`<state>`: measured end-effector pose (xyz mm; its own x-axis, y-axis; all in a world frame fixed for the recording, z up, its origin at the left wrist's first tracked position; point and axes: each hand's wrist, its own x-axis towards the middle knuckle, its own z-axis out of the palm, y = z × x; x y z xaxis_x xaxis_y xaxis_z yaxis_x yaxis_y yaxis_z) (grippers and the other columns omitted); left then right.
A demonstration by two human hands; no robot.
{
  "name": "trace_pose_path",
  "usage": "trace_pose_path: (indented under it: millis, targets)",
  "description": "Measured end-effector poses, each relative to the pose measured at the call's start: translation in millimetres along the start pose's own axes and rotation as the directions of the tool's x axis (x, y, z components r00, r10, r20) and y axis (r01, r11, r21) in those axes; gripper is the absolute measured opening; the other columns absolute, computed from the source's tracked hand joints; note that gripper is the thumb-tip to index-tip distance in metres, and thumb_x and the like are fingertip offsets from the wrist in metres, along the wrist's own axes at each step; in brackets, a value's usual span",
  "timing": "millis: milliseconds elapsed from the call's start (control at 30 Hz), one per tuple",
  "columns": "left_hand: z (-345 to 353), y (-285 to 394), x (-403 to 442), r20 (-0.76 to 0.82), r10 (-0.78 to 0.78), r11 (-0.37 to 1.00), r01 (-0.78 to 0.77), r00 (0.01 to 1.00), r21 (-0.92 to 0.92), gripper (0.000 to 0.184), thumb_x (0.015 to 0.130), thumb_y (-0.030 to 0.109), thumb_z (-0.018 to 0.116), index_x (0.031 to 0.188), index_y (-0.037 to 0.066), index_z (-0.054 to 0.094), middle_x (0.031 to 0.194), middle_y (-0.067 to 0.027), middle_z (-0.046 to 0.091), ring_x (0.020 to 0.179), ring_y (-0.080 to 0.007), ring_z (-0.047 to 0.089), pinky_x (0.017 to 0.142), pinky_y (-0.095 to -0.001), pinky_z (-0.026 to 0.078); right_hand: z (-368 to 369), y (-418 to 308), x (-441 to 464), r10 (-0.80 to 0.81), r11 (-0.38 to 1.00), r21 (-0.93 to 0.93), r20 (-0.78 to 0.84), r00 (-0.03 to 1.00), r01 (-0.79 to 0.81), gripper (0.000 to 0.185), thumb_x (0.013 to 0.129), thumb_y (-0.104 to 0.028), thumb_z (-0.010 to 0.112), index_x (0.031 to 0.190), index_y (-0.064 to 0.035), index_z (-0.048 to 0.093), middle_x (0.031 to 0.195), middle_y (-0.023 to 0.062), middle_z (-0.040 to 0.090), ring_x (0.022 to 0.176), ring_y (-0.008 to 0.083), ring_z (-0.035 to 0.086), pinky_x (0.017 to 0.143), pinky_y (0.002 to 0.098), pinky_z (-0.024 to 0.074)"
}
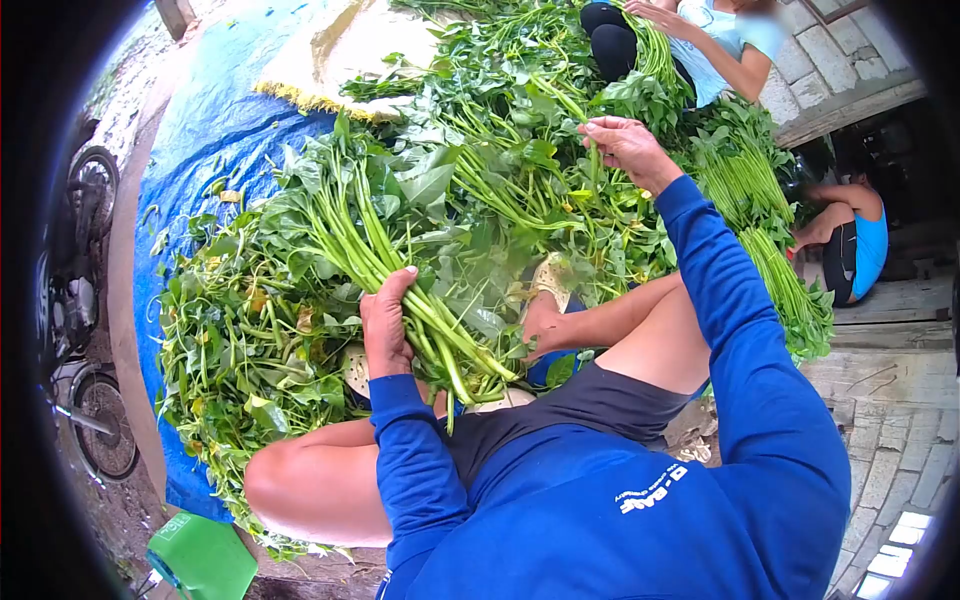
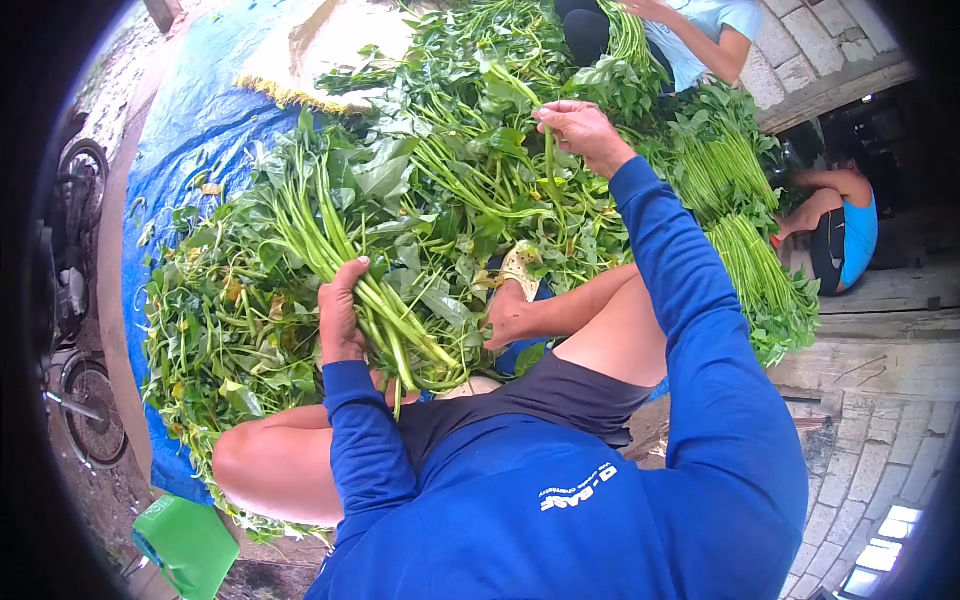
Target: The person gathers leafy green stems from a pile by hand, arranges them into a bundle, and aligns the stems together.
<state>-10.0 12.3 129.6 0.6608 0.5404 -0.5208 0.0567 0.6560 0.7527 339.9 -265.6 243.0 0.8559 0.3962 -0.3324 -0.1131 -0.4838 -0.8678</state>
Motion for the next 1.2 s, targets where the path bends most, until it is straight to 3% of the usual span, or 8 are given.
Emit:
trace_pose_path:
  millis: [100, 300, 400, 700, 767, 900, 1067, 1200]
  targets:
    - [0, -2, -4, 0.043, -0.067, 0.998, 0.068, 0.997, -0.020, 0.022, 0.091, 0.015, 0.080, 0.101, -0.004, 0.073, 0.083, -0.0141, 0.076, 0.064, -0.0237, 0.075, 0.060, -0.0379, 0.065, 5, -11, -22, 0.077, 0.977, 0.194, 0.096, 0.992, -0.094, 0.027, 0.111, -0.029, 0.067, 0.126, -0.0071, 0.073, 0.102, -0.0036, 0.072, 0.080, 0.0065, 0.067, 0.076, 0.0277, 0.0595]
    - [-13, -39, 14, 0.085, -0.172, 0.983, 0.177, 0.981, -0.057, 0.019, 0.092, 0.015, 0.080, 0.101, 0.000, 0.072, 0.079, -0.0100, 0.074, 0.063, -0.0226, 0.073, 0.059, -0.0378, 0.065, 30, -52, -19, -0.020, 0.981, 0.196, 0.164, 0.986, -0.013, 0.027, 0.110, -0.025, 0.065, 0.124, -0.0036, 0.072, 0.089, -0.0043, 0.071, 0.071, 0.0068, 0.065, 0.059, 0.0245, 0.0527]
    - [-5, -52, 14, 0.103, -0.195, 0.971, 0.206, 0.975, -0.117, 0.019, 0.093, 0.014, 0.080, 0.102, 0.001, 0.071, 0.081, -0.0100, 0.074, 0.065, -0.0224, 0.074, 0.060, -0.0378, 0.065, 47, -81, -6, -0.115, 0.976, 0.209, 0.221, 0.969, 0.068, 0.028, 0.108, -0.026, 0.066, 0.121, -0.0021, 0.074, 0.092, -0.0025, 0.069, 0.077, 0.0082, 0.064, 0.069, 0.0273, 0.0536]
    - [-3, -58, 11, 0.129, -0.154, 0.977, 0.171, 0.980, -0.126, 0.031, 0.091, 0.025, 0.082, 0.104, -0.002, 0.076, 0.089, -0.0129, 0.076, 0.072, -0.0215, 0.073, 0.068, -0.0364, 0.060, 103, -109, -69, -0.323, 0.915, 0.324, 0.224, 0.920, 0.242, 0.033, 0.108, -0.027, 0.065, 0.121, 0.0021, 0.074, 0.096, 0.0008, 0.072, 0.079, 0.0088, 0.067, 0.069, 0.0248, 0.0581]
    - [-19, -87, 38, 0.142, -0.128, 0.985, 0.142, 0.982, -0.094, 0.030, 0.096, 0.023, 0.079, 0.114, 0.001, 0.073, 0.098, -0.0085, 0.077, 0.082, -0.0214, 0.077, 0.075, -0.0394, 0.066, 125, -68, -101, -0.177, 0.933, 0.351, 0.259, 0.949, 0.078, 0.033, 0.107, -0.028, 0.065, 0.117, 0.0014, 0.075, 0.090, 0.0015, 0.071, 0.072, 0.0101, 0.065, 0.064, 0.0260, 0.0556]
    - [-23, -113, 48, 0.293, -0.264, 0.878, 0.354, 0.919, -0.322, 0.022, 0.099, 0.024, 0.077, 0.113, 0.008, 0.073, 0.099, -0.0082, 0.078, 0.085, -0.0243, 0.078, 0.079, -0.0438, 0.068, 180, 55, -166, 0.408, 0.834, 0.198, 0.408, 0.817, -0.515, 0.027, 0.109, -0.019, 0.063, 0.126, 0.0004, 0.071, 0.086, 0.0018, 0.069, 0.069, 0.0106, 0.064, 0.057, 0.0281, 0.0537]
    - [-27, -145, 52, 0.291, -0.350, 0.868, 0.426, 0.890, -0.258, 0.022, 0.102, 0.025, 0.075, 0.115, 0.007, 0.073, 0.102, -0.0108, 0.080, 0.086, -0.0260, 0.079, 0.080, -0.0450, 0.068, 194, 101, -183, 0.390, 0.895, 0.058, 0.374, 0.841, -0.442, 0.043, 0.110, -0.016, 0.056, 0.154, -0.0143, 0.058, 0.087, 0.0003, 0.065, 0.065, 0.0094, 0.058, 0.055, 0.0258, 0.0505]
    - [-13, -152, 47, 0.223, -0.279, 0.920, 0.327, 0.934, -0.216, 0.026, 0.103, 0.026, 0.076, 0.118, 0.005, 0.073, 0.103, -0.0113, 0.080, 0.086, -0.0252, 0.079, 0.079, -0.0436, 0.067, 201, 112, -166, 0.415, 0.890, 0.026, 0.372, 0.831, -0.456, 0.051, 0.108, -0.011, 0.050, 0.158, -0.0135, 0.055, 0.088, 0.0014, 0.064, 0.067, 0.0095, 0.058, 0.058, 0.0274, 0.0517]
